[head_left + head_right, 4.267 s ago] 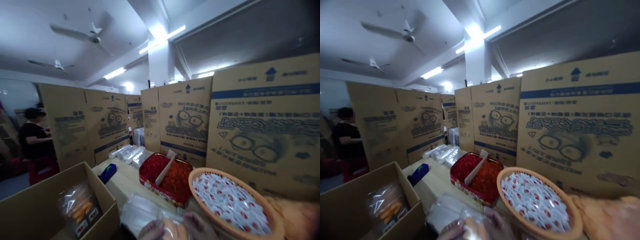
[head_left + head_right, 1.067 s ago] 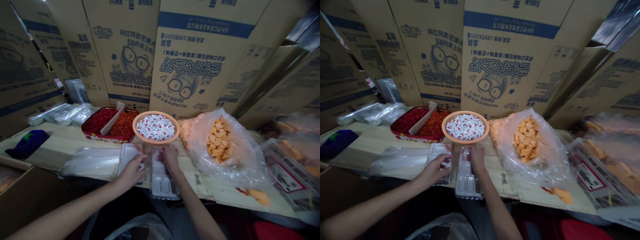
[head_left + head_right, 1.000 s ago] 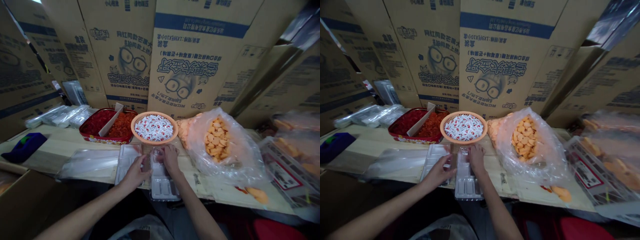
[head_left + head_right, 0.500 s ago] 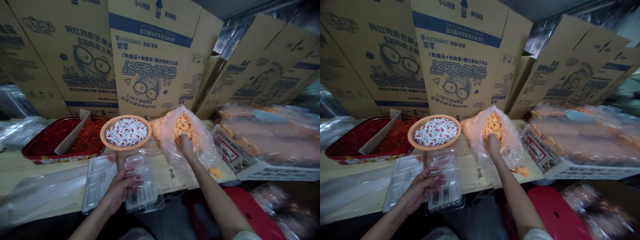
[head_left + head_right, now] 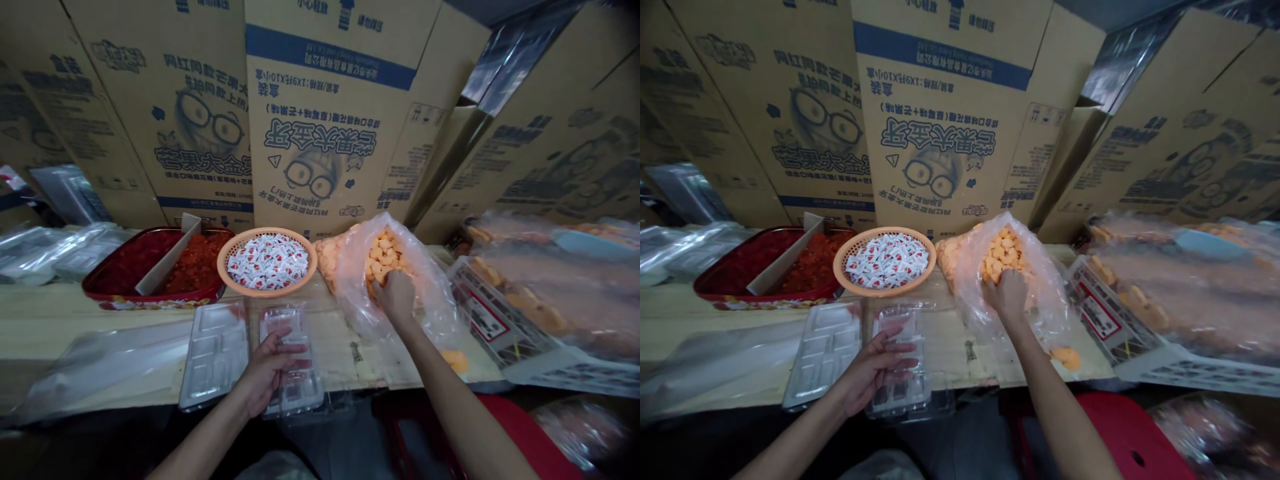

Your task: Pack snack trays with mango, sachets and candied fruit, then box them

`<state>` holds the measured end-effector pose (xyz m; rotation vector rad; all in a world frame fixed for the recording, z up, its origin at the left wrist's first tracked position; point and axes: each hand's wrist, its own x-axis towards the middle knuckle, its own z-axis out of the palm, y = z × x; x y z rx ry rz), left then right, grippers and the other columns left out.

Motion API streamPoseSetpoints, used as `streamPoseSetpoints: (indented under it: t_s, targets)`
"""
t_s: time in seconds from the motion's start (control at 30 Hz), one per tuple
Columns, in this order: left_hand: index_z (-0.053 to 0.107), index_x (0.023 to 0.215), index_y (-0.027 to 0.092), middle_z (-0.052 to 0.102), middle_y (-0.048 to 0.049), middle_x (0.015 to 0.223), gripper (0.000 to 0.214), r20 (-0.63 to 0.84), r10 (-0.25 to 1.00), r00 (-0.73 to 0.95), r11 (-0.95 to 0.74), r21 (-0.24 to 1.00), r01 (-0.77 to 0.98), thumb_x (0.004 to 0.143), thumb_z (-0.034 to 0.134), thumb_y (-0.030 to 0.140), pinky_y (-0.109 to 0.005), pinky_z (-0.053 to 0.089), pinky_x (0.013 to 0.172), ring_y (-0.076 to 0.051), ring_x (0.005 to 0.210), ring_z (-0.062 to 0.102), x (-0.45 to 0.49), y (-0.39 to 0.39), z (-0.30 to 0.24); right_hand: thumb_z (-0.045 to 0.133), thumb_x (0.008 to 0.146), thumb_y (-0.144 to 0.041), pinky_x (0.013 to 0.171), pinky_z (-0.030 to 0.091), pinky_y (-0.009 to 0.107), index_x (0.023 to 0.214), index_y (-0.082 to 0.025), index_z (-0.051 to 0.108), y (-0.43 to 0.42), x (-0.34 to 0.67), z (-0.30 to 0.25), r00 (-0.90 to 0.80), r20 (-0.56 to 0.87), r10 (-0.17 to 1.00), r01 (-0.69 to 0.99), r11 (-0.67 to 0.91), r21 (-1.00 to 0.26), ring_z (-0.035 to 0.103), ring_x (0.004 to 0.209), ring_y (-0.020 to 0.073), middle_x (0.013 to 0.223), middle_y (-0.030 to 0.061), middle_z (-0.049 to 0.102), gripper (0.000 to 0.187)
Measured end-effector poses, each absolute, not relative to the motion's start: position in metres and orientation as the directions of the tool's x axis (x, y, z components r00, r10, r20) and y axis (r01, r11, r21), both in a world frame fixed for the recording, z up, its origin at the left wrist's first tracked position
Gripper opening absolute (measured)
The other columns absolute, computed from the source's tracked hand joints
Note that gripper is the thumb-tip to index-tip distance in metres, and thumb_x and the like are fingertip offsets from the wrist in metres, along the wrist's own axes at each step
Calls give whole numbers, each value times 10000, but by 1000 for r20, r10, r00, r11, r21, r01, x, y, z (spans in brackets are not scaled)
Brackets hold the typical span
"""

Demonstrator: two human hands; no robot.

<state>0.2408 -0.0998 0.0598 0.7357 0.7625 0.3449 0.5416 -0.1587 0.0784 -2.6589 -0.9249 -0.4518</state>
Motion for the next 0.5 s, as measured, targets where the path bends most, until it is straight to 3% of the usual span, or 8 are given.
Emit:
streamPoseSetpoints:
  t_s: [0.07, 0.13, 0.23, 0.37, 0.5]
  targets:
    - [382, 1141, 194, 634, -118, 1008, 621, -494, 524, 693, 705, 708, -28, 602, 675, 97, -384, 519, 708, -259, 820, 658, 249, -102, 57, 458, 777, -422, 548, 349, 272, 882, -157, 523, -157, 514, 90, 794, 316, 519, 608, -686, -400, 517, 610, 187, 670, 38, 552, 293]
    - [379, 1146, 201, 627, -122, 1025, 619, -480, 516, 710, 708, 706, -38, 607, 659, 80, -392, 514, 727, -254, 825, 657, 258, -106, 55, 484, 754, -439, 516, 336, 248, 862, -191, 494, -153, 481, 96, 748, 261, 611, 642, -564, -520, 503, 561, 163, 632, -3, 530, 271]
    - [365, 1154, 205, 618, -129, 1046, 625, -463, 509, 726, 717, 694, -60, 607, 618, 39, -396, 509, 738, -258, 841, 654, 271, -114, 55, 505, 760, -409, 522, 345, 265, 898, -188, 471, -146, 434, 90, 667, 218, 712, 704, -508, -497, 527, 603, 192, 684, 30, 566, 263]
    - [369, 1156, 205, 630, -98, 990, 640, -439, 500, 746, 742, 662, -108, 588, 565, -13, -391, 509, 735, -252, 810, 660, 281, -120, 56, 489, 794, -408, 651, 399, 334, 910, -150, 490, -140, 402, 76, 603, 301, 739, 778, -462, -425, 540, 825, 266, 903, 156, 584, 283]
    - [360, 1174, 190, 635, -102, 988, 657, -457, 514, 726, 761, 634, -140, 588, 561, -29, -373, 516, 713, -255, 791, 664, 281, -120, 53, 352, 859, -383, 669, 417, 319, 848, -158, 511, -145, 406, 74, 550, 232, 802, 722, -317, -615, 547, 778, 217, 829, 106, 592, 277]
